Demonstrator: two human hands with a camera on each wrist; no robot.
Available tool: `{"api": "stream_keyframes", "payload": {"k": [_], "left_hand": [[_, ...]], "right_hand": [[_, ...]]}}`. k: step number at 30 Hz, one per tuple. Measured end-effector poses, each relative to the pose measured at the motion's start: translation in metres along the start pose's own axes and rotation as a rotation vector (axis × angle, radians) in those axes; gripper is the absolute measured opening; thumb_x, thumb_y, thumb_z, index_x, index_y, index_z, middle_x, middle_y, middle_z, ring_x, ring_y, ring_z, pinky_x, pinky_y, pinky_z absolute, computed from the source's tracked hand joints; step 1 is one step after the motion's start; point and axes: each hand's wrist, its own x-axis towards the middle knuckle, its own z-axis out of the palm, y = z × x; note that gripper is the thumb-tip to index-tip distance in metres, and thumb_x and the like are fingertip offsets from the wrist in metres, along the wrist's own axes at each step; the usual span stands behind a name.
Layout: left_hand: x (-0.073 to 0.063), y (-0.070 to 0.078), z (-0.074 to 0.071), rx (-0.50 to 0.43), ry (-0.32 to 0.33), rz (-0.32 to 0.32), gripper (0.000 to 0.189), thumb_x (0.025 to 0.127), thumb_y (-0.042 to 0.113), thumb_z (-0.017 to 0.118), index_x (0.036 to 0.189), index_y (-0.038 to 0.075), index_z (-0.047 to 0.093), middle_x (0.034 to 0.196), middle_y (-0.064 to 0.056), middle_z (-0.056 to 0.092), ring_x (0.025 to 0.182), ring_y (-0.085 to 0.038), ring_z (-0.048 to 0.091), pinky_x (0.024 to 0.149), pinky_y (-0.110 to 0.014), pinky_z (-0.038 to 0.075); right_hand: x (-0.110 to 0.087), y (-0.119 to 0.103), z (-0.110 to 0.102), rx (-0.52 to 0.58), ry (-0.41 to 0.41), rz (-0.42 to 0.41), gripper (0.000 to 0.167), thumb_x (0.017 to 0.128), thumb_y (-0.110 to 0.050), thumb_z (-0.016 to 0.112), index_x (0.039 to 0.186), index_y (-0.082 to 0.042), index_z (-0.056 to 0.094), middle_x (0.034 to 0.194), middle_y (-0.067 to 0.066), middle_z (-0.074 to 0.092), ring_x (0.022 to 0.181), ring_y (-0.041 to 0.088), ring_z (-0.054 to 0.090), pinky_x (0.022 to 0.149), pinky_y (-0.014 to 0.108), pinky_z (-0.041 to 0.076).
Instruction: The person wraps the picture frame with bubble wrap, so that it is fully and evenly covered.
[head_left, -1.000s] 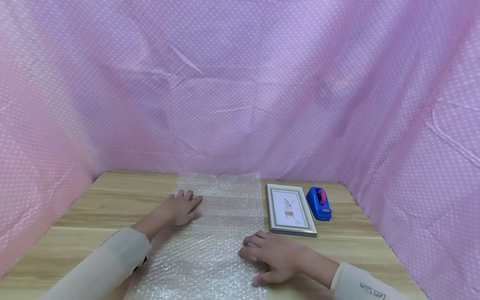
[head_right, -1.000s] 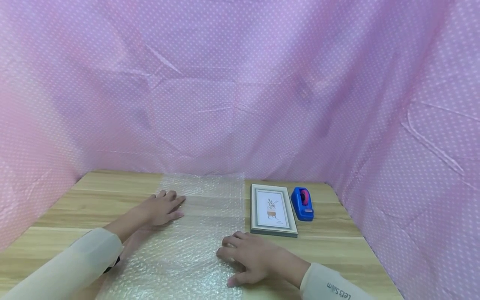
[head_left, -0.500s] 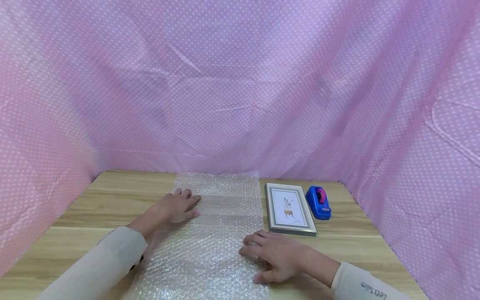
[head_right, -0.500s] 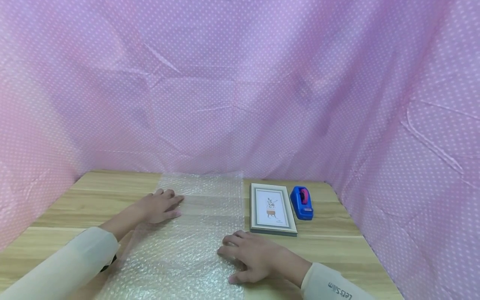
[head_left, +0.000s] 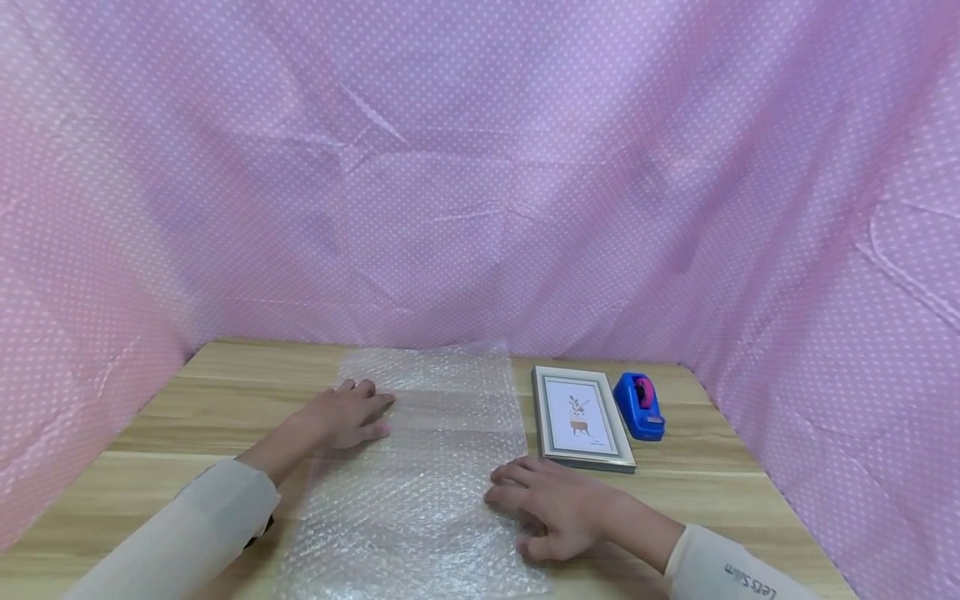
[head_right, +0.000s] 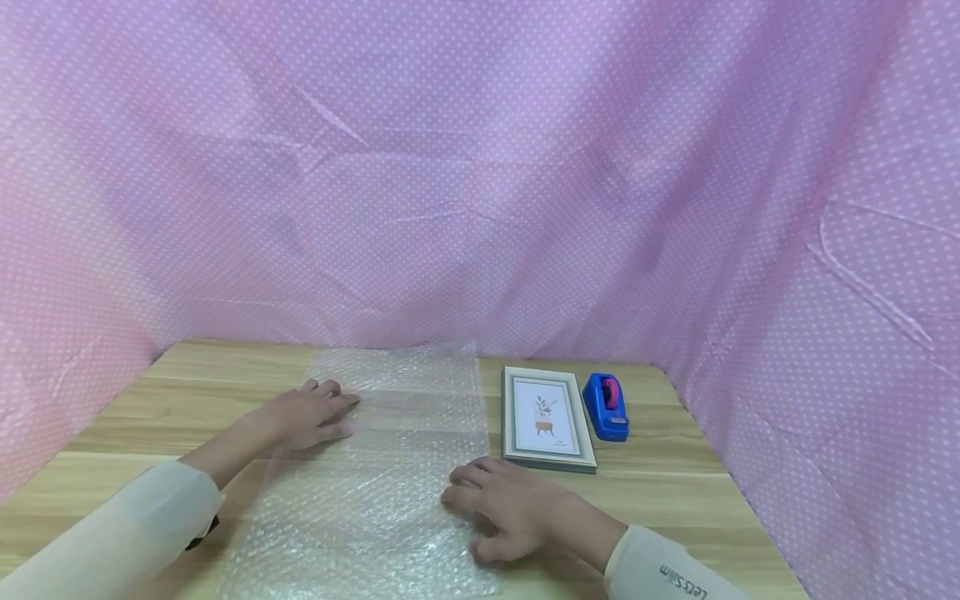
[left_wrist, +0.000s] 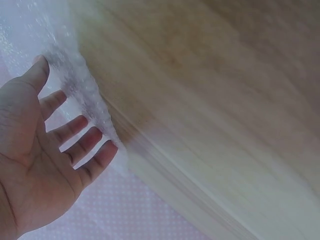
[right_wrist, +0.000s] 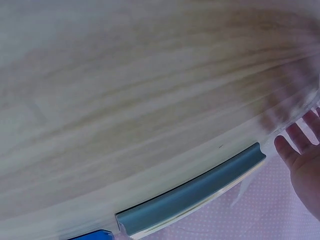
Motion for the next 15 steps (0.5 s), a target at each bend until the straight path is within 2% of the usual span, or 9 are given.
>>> {"api": "stream_keyframes", "payload": {"k": [9,15], "left_hand": [[-0.009,-0.001,-0.001,0.027,0.024,0.015,0.062,0.102,0.052,0.056,0.148,0.011,0.054,0.137,-0.024,0.055,0.122,-0.046,0.053,0.095,-0.064,0.050],[-0.015,-0.005,-0.004,-0.001,0.059,0.048,0.060,0.098,0.053,0.063,0.140,0.012,0.060,0.131,-0.018,0.058,0.116,-0.040,0.054,0.088,-0.060,0.052]], "right_hand": [[-0.001,0.002,-0.001,0.022,-0.003,0.034,0.066,0.089,-0.041,0.065,0.151,-0.026,0.046,0.149,0.000,0.048,0.135,0.021,0.046,0.111,0.047,0.044],[-0.001,0.004,-0.001,0.019,0.006,0.044,0.065,0.088,-0.041,0.066,0.149,-0.026,0.048,0.146,-0.003,0.049,0.132,0.019,0.047,0.110,0.046,0.045]]}}
